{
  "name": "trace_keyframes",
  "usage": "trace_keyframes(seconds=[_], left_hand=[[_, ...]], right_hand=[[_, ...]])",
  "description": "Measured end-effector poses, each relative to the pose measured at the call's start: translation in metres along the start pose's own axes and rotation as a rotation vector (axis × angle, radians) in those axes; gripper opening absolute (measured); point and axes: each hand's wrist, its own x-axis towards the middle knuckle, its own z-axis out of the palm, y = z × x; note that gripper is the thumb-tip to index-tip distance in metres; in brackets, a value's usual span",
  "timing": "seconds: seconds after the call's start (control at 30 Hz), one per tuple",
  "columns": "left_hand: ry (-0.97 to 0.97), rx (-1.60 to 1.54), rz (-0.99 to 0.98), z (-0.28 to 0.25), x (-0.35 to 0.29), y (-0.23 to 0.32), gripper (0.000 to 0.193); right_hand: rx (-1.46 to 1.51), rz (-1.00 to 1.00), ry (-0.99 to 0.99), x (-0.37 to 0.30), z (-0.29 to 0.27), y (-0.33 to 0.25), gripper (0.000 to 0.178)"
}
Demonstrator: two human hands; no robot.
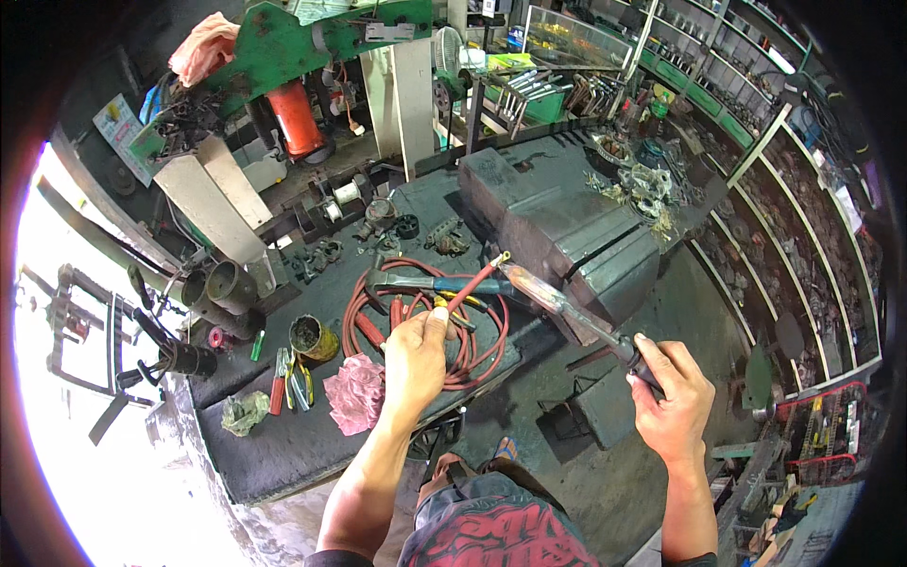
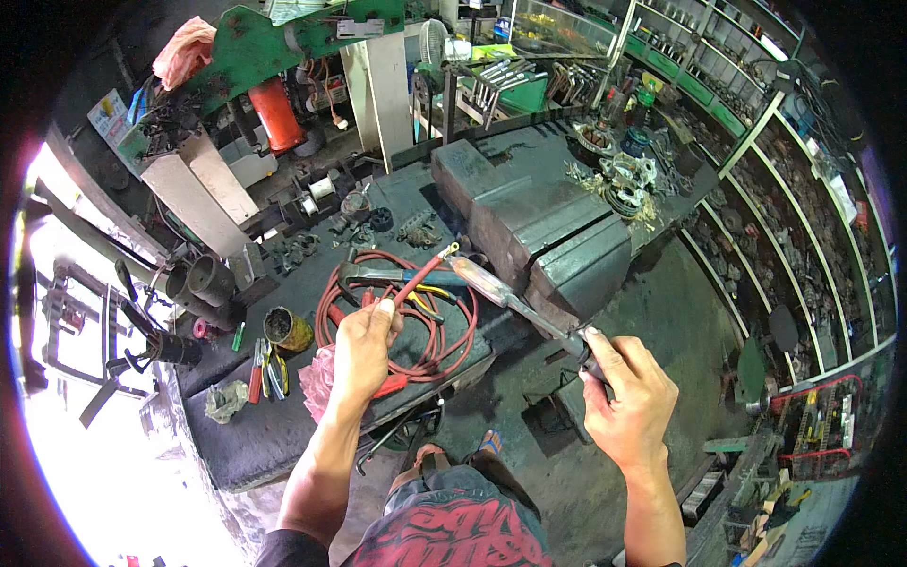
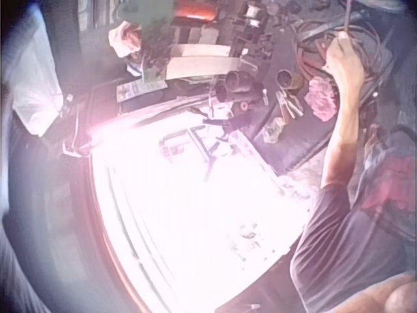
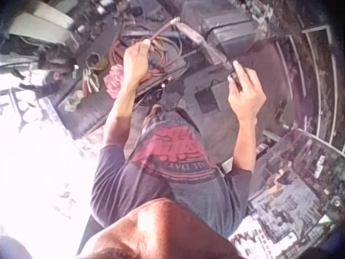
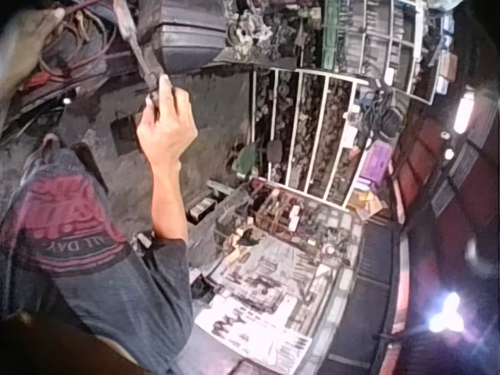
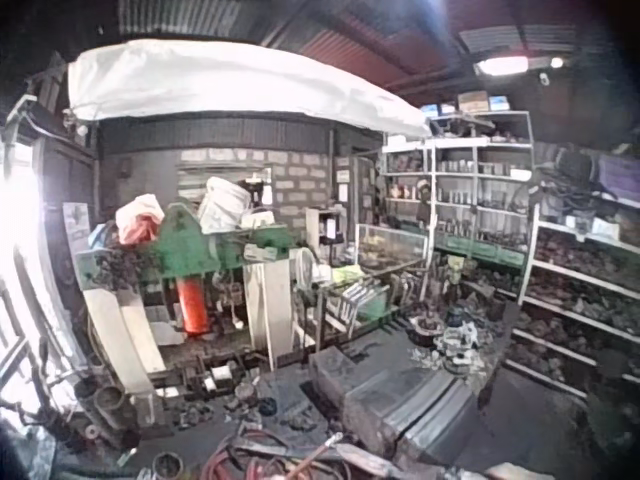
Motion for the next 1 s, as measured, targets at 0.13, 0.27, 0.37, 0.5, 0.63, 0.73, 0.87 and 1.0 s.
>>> trace_keyframes(seconds=[0.13,0.27,0.37,0.5,0.63,0.73,0.87,1.0], left_hand=[[0.006,0.008,0.046,-0.002,0.01,-0.006,0.043],[-0.009,0.01,0.037,-0.005,0.012,-0.004,0.043],[-0.02,-0.022,0.039,-0.005,0.01,-0.002,0.041],[-0.012,0.005,0.03,-0.005,0.007,0.001,0.04],[-0.003,-0.001,0.046,-0.004,0.005,0.003,0.04],[0.0,0.005,0.031,-0.004,0.005,0.003,0.041],[-0.004,0.007,0.036,-0.003,0.004,0.002,0.042],[0.016,0.048,0.077,-0.002,0.004,0.002,0.042]], right_hand=[[-0.023,0.013,-0.016,0.0,0.003,-0.009,0.053],[-0.039,0.021,0.0,0.002,0.005,-0.014,0.053],[-0.041,0.017,-0.006,0.004,0.005,-0.015,0.053],[-0.051,0.021,-0.016,0.003,0.006,-0.015,0.054],[-0.048,0.012,-0.015,0.002,0.006,-0.015,0.054],[-0.036,0.011,-0.017,0.002,0.007,-0.015,0.053],[-0.04,0.014,-0.023,0.002,0.007,-0.014,0.053],[-0.048,0.012,-0.027,0.004,0.007,-0.013,0.052]])
